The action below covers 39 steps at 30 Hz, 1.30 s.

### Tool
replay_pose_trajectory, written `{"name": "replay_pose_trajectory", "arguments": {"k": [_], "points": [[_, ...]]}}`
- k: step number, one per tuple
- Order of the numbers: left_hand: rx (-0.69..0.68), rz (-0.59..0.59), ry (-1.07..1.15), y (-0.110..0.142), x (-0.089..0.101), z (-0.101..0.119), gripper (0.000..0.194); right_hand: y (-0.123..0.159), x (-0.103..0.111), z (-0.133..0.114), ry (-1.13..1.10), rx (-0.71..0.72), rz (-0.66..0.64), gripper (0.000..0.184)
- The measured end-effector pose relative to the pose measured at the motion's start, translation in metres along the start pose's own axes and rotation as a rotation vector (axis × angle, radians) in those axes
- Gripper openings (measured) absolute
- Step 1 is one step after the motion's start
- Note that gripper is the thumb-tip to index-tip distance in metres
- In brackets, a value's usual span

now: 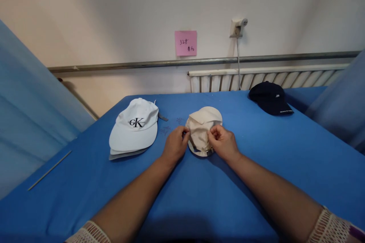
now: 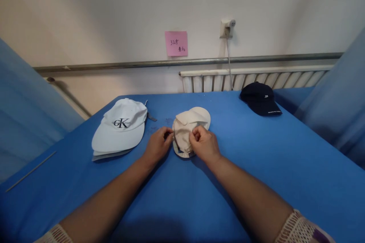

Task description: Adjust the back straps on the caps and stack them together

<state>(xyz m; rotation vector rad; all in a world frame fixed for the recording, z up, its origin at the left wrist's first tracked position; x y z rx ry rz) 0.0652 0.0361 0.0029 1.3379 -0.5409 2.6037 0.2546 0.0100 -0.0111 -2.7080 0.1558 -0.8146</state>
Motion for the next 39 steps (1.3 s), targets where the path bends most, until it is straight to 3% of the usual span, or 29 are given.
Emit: {"name": "replay_pose_trajectory", "arguments": {"k": [7,14,19,21,24,29,35,39], "points": [[0.041,-0.016,0.266,0.003,-0.011,-0.002,0.024,0.008,0.015,-0.011,-0.036,0.131,0.097,0.016],[0.105,0.012,0.618,-0.003,-0.022,-0.008,0.024,0.007,0.003,-0.002,-0.161,0.118,0.009,0.017],[0.349,0.138,0.843,0.0,-0.017,-0.03,0.026,0.003,0.008,0.009,-0.478,0.019,0.141,0.02],[0.47,0.057,0.895,0.003,-0.024,-0.037,0.03,0.002,0.009,0.012,-0.591,-0.023,0.161,0.022],[0.539,-0.09,0.911,0.006,-0.035,-0.036,0.033,0.001,0.009,0.014,-0.664,-0.048,0.166,0.024],[0.568,-0.144,0.935,0.007,-0.041,-0.03,0.037,0.002,0.009,0.015,-0.708,-0.06,0.165,0.025],[0.593,-0.26,1.705,0.003,-0.037,-0.026,0.012,-0.001,0.017,0.018,-0.739,-0.087,0.232,0.028],[0.568,-0.263,1.802,0.001,-0.026,-0.028,0.016,-0.002,0.021,0.02,-0.758,-0.089,0.266,0.028]]}}
Point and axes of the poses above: each hand's wrist, its own y-axis away from the middle knuckle, its own x-axis out of the back of the hand, z = x × y, the point moved 6 cm from there along -y, towards the middle knuckle, and after that the axes turned 9 degrees about -z, right-handed, at the moved point
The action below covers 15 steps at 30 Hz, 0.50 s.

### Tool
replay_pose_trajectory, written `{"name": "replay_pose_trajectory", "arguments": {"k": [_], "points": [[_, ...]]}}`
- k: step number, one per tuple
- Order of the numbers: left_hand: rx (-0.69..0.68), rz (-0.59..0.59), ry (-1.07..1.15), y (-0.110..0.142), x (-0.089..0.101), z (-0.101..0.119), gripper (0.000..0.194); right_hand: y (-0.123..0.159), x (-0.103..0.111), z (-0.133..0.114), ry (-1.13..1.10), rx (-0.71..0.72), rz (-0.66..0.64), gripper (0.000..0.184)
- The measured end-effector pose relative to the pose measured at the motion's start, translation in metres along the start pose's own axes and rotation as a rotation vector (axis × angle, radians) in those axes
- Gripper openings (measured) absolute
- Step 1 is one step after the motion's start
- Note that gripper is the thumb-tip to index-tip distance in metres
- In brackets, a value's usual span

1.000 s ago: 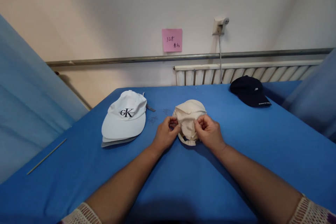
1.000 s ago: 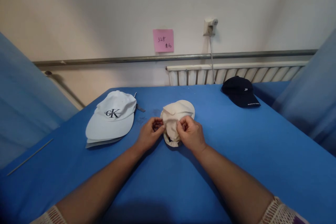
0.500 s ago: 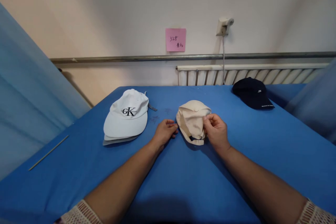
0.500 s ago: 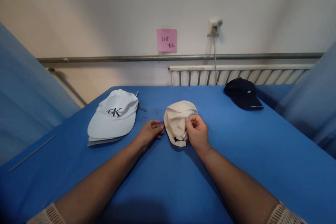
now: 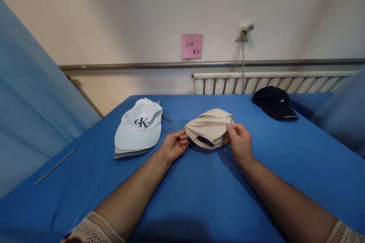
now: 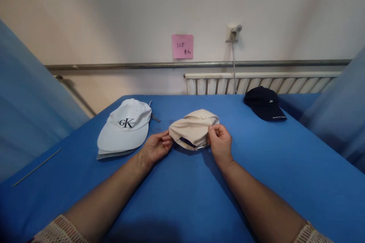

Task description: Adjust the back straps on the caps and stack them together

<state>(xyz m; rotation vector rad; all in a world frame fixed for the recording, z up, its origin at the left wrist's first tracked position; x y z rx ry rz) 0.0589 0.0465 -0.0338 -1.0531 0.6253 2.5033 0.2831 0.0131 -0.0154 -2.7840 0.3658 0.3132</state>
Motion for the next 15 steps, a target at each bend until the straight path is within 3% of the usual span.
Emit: {"name": "replay_pose_trajectory", "arguments": {"k": [5,8,10,12,15], "points": [[0.17,0.041,-0.242,0.003,0.003,-0.016,0.002,0.001,-0.002,0.0,0.013,-0.019,-0.041,0.028],[0.175,0.091,-0.511,0.003,0.009,-0.016,0.008,0.002,-0.002,-0.004,0.05,0.012,-0.048,0.026],[0.071,0.212,-0.753,0.004,0.013,-0.005,0.015,0.003,-0.002,-0.007,0.07,0.043,-0.06,0.025],[-0.163,0.345,-1.029,0.008,0.009,0.014,0.022,0.005,-0.003,-0.008,0.101,0.075,-0.08,0.023],[-0.504,0.332,-1.334,0.018,-0.014,0.03,0.027,0.008,-0.006,-0.005,0.18,0.113,-0.137,0.021]]}}
Point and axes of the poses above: each hand's wrist, its own y-axis away from the middle knuckle, its own x-axis out of the back of the hand, z = x × y, the point moved 6 cm from there along -y, towards the middle knuckle, and after that the axes turned 9 degrees about -z, right-handed, at the moved point
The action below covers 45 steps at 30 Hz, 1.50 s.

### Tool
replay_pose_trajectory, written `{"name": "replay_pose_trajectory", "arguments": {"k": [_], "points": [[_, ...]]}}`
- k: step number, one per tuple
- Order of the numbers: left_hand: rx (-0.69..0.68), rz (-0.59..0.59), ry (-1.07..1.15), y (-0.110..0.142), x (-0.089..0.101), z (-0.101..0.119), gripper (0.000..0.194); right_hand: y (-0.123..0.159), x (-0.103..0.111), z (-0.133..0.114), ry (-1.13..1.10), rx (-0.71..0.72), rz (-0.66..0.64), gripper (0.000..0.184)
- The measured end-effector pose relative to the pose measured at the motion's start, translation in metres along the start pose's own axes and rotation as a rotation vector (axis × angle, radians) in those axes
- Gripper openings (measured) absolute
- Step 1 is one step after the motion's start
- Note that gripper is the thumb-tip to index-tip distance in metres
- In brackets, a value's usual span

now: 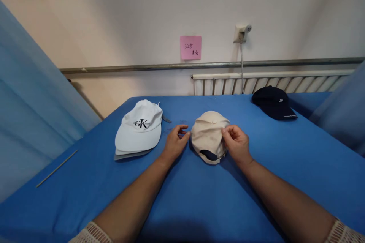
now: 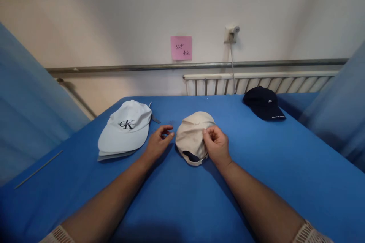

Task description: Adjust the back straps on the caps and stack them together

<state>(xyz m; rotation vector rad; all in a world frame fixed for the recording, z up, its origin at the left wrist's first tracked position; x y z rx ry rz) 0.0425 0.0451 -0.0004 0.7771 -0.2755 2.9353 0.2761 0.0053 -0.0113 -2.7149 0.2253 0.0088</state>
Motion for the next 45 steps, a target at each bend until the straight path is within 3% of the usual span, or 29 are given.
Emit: {"name": "replay_pose_trajectory", "arguments": {"k": [4,8,11,15,21,24,28,37,45], "points": [[-0.25,-0.045,-0.123,0.007,-0.008,0.024,0.024,0.005,-0.01,0.0,0.138,0.055,-0.113,0.017],[-0.334,-0.071,-0.173,0.011,-0.014,0.036,0.007,0.008,-0.015,-0.008,0.223,0.097,-0.168,0.015],[-0.257,-0.008,-0.067,0.008,-0.007,0.03,0.008,0.008,-0.015,-0.011,0.238,0.117,-0.188,0.017],[-0.084,0.043,0.117,0.001,0.002,0.01,0.01,0.003,-0.006,-0.002,0.196,0.068,-0.087,0.021],[-0.072,0.056,0.051,0.002,0.006,0.004,0.013,-0.004,0.001,0.012,0.312,-0.037,-0.033,0.023],[-0.084,0.043,0.034,0.003,0.006,0.003,0.016,-0.006,0.005,0.016,0.52,-0.174,-0.08,0.021],[-0.079,0.027,0.045,0.003,0.005,0.001,0.017,-0.004,0.002,0.02,0.768,-0.331,-0.273,0.018],[-0.056,0.002,0.021,0.002,0.0,0.003,0.016,0.003,-0.012,0.021,0.889,-0.367,-0.392,0.011],[-0.074,-0.002,0.012,0.002,-0.002,0.001,0.016,0.005,-0.015,0.018,0.995,-0.371,-0.415,0.024]]}}
Point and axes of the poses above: each hand's wrist, its own y-axis away from the middle knuckle, its own x-axis out of the back of the hand, z = x × y, the point moved 6 cm from there along -y, towards the middle knuckle, and after that the axes turned 9 degrees about -z, right-handed, at the moved point
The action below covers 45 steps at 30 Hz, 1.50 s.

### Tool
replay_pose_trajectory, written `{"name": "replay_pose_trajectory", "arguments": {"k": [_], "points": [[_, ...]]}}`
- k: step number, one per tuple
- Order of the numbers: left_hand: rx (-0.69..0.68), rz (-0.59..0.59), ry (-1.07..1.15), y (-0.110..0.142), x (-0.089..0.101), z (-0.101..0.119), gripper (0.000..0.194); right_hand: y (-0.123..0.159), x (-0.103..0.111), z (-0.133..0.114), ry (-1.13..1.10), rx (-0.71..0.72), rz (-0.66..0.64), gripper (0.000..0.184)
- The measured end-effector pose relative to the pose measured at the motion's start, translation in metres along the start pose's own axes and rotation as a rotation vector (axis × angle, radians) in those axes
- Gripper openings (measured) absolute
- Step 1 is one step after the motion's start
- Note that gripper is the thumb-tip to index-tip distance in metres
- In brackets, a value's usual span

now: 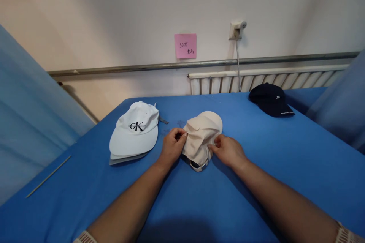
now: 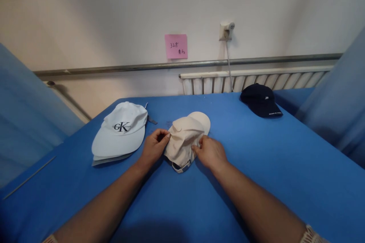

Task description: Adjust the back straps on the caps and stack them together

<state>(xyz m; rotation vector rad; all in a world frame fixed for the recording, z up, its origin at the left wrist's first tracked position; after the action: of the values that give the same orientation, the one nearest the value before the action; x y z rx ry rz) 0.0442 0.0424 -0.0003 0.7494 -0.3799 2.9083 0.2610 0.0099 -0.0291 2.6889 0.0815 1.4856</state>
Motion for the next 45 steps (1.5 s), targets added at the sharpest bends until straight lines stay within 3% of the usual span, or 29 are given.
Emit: {"name": "replay_pose_trajectory", "arguments": {"k": [5,12,19,26,31,36,41,45], "points": [[0.024,0.0,-0.001,-0.001,-0.001,-0.001,0.015,0.0,-0.007,-0.011,0.126,0.038,-0.076,0.021],[0.033,0.006,-0.021,-0.001,-0.001,0.001,0.013,-0.005,-0.013,-0.021,0.279,0.09,-0.085,0.022],[0.028,0.018,-0.014,0.0,0.001,0.001,0.013,-0.004,-0.014,-0.016,0.327,0.152,-0.099,0.022],[0.038,0.01,0.026,-0.001,0.0,0.002,0.011,0.01,0.001,-0.016,0.091,0.174,-0.081,0.02],[0.012,0.001,0.016,0.0,-0.003,0.002,0.014,0.016,-0.011,-0.033,-0.145,0.191,-0.043,0.018],[0.002,0.017,0.004,-0.002,-0.001,0.0,0.018,0.016,-0.012,-0.035,-0.197,0.209,0.021,0.009],[0.024,0.068,0.08,-0.007,0.007,-0.009,0.02,0.044,0.013,-0.044,-0.172,0.474,0.213,0.009],[0.038,0.078,0.121,-0.008,0.009,-0.012,0.021,0.061,0.018,-0.058,-0.069,0.698,0.267,0.012]]}}
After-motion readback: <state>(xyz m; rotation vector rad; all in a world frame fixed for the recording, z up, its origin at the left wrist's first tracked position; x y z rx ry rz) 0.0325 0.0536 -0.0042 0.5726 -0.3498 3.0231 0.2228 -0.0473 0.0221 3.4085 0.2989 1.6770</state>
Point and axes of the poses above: each hand's wrist, its own y-axis away from the middle knuckle, its own x-axis out of the back of the hand, z = x × y, the point moved 6 cm from there along -y, towards the middle knuckle, and after that the axes turned 9 degrees about -z, right-handed, at the moved point
